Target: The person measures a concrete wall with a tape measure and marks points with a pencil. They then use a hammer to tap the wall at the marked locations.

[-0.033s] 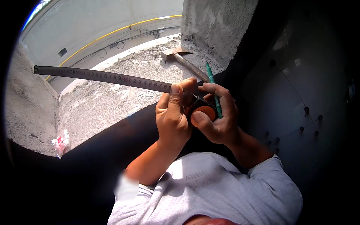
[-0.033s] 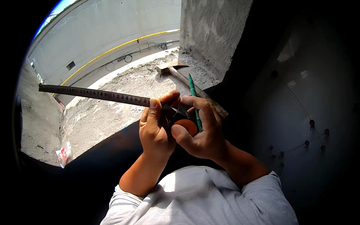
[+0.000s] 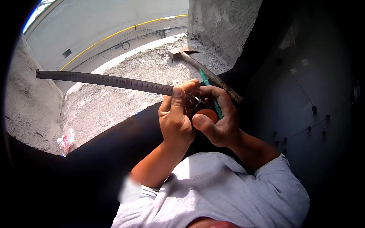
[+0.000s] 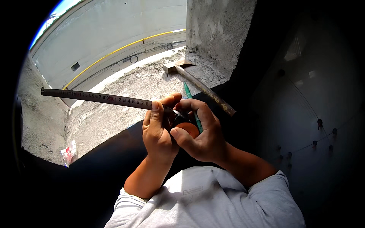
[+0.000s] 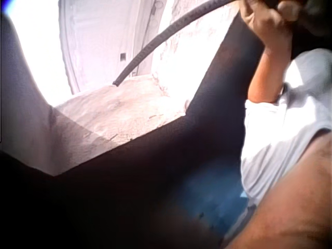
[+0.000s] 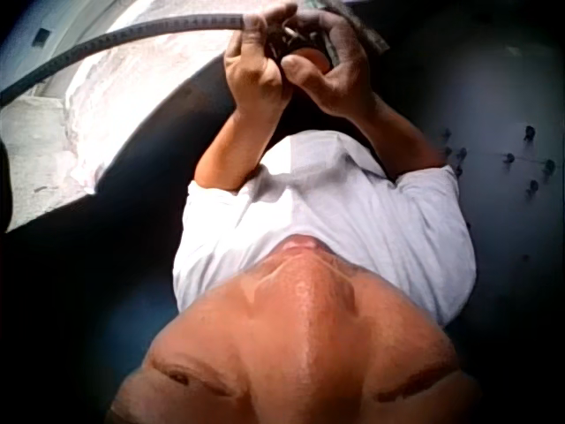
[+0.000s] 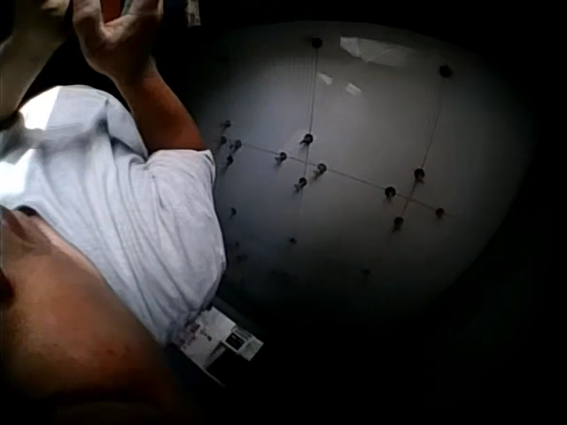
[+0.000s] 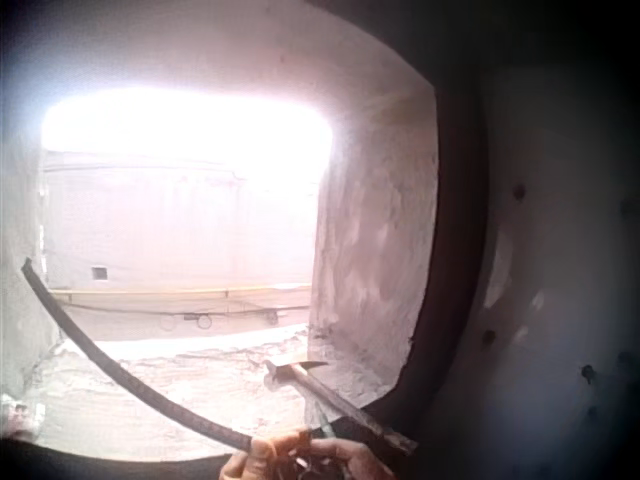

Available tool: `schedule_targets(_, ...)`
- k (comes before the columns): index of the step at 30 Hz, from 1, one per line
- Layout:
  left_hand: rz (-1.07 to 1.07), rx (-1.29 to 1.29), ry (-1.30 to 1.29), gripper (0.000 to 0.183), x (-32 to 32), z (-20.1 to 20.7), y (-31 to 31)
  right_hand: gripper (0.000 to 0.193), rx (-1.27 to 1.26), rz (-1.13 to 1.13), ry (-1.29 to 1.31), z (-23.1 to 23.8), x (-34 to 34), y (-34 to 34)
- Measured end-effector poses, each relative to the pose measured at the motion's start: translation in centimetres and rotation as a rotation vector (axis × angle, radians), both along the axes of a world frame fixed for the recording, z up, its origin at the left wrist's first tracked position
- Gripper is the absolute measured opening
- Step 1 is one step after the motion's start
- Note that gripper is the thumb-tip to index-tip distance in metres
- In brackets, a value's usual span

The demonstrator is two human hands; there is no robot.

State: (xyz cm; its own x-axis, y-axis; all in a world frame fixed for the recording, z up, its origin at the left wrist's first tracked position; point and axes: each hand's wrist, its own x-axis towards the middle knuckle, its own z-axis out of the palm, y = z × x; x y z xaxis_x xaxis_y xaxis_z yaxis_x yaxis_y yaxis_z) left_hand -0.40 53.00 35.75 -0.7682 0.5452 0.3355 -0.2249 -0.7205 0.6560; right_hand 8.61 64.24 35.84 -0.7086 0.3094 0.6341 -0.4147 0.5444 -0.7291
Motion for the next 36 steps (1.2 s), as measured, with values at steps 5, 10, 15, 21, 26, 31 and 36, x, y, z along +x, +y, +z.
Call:
schedule_targets(5,0.162,0.135,0.090,0.047,0.2,-1.7,-2.9,0.067,-0.172,0.132,-0.040,0.4,0.0,-3.1)
schedule_targets(10,0.295,0.251,0.150,0.045,-3.1,-1.6,-7.4,0.073,-0.268,0.218,-0.220,-0.1,0.3,-3.8)
schedule_targets(15,0.317,0.174,0.226,0.046,-2.6,-3.3,-9.1,0.069,-0.320,0.288,-0.234,-0.5,0.1,-5.8)
schedule_targets(21,0.132,0.150,0.312,0.045,0.5,-7.5,-8.5,0.039,-0.121,0.343,-0.014,-0.8,-0.9,-6.9)
schedule_targets(26,0.039,0.189,0.224,0.052,-0.7,-8.7,-11.6,0.028,0.238,0.358,-0.042,-3.5,3.7,-1.0)
schedule_targets(31,-0.381,0.192,-0.144,0.051,-1.0,-13.2,-13.1,0.035,0.201,-0.212,-0.854,-13.3,16.1,7.9)
schedule_targets(36,-0.591,0.085,-0.606,0.058,0.1,-20.1,-12.3,0.021,0.261,-0.651,-1.093,-35.8,36.6,20.0)
